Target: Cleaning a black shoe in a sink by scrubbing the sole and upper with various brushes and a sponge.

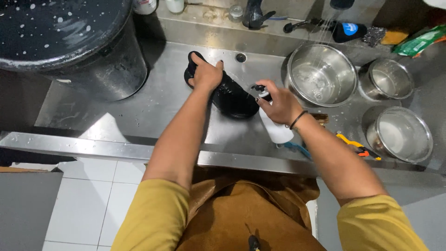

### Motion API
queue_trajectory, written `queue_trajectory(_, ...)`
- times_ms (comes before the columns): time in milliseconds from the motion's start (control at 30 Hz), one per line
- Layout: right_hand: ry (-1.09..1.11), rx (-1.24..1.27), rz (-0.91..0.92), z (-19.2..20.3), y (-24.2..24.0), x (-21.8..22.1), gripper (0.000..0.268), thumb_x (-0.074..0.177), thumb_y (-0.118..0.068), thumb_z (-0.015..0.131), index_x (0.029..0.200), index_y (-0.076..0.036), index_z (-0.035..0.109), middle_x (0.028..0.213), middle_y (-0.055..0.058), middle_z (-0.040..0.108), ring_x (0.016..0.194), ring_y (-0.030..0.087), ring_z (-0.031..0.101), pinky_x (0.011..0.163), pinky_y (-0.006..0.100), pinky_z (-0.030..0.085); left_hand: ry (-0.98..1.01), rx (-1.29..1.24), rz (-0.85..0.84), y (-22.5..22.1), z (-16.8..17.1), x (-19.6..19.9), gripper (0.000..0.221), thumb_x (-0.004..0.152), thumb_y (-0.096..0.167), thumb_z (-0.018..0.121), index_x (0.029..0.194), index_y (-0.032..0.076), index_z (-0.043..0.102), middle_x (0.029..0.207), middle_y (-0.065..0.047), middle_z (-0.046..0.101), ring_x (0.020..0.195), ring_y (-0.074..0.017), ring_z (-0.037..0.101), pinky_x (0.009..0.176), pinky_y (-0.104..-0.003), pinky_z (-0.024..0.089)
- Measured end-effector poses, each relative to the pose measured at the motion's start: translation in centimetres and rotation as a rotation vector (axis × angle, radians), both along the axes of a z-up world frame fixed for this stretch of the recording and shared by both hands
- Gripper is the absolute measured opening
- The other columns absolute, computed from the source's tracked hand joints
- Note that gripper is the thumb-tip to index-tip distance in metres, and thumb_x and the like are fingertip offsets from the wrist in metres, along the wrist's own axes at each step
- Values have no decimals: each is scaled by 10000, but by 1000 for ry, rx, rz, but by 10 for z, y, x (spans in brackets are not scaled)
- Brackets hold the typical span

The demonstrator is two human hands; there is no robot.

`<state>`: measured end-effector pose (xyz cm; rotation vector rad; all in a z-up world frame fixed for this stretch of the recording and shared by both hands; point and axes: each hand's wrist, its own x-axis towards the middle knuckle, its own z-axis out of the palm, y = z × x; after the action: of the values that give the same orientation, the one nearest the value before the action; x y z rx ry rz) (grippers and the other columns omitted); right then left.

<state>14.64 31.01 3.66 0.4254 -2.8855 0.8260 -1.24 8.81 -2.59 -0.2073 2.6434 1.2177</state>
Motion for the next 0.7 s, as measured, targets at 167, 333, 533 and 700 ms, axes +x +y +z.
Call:
queue_trajectory(167,10,-55,-10,1,11,13,640,888,-251,746,1459,-155,473,1059,294,724,996,480,695,832,605,583,-53,453,279,16,-8,6,645,1000,229,475,1535,177,120,1417,-173,573,1230,-385,641,1044,-603,438)
queue_trajectory(333,49,-252,-193,21,3,9,561,939,-237,679,1455,-167,471,1047,260,727,1002,446,702,866,556,573,4,908,49,5,40,43,545,879,-100,474,1392,-51,297,1077,-231,758,907,-192,753,748,-265,622)
queue_trajectory(533,-53,-288,-260,56,-18,19,536,958,-352,682,1440,-273,461,1080,131,747,1056,342,705,923,492,567,46,524,-314,-19,86,73,334,840,-49,501,1151,6,609,945,-98,787,797,-144,700,706,-247,555)
queue_trajectory(700,-44,-58,-149,65,-27,29,534,934,-354,671,1434,-309,490,862,124,761,877,332,751,785,482,604,89,610,-178,-16,63,68,260,822,-96,501,919,26,710,1048,-151,771,881,-212,761,730,-295,603)
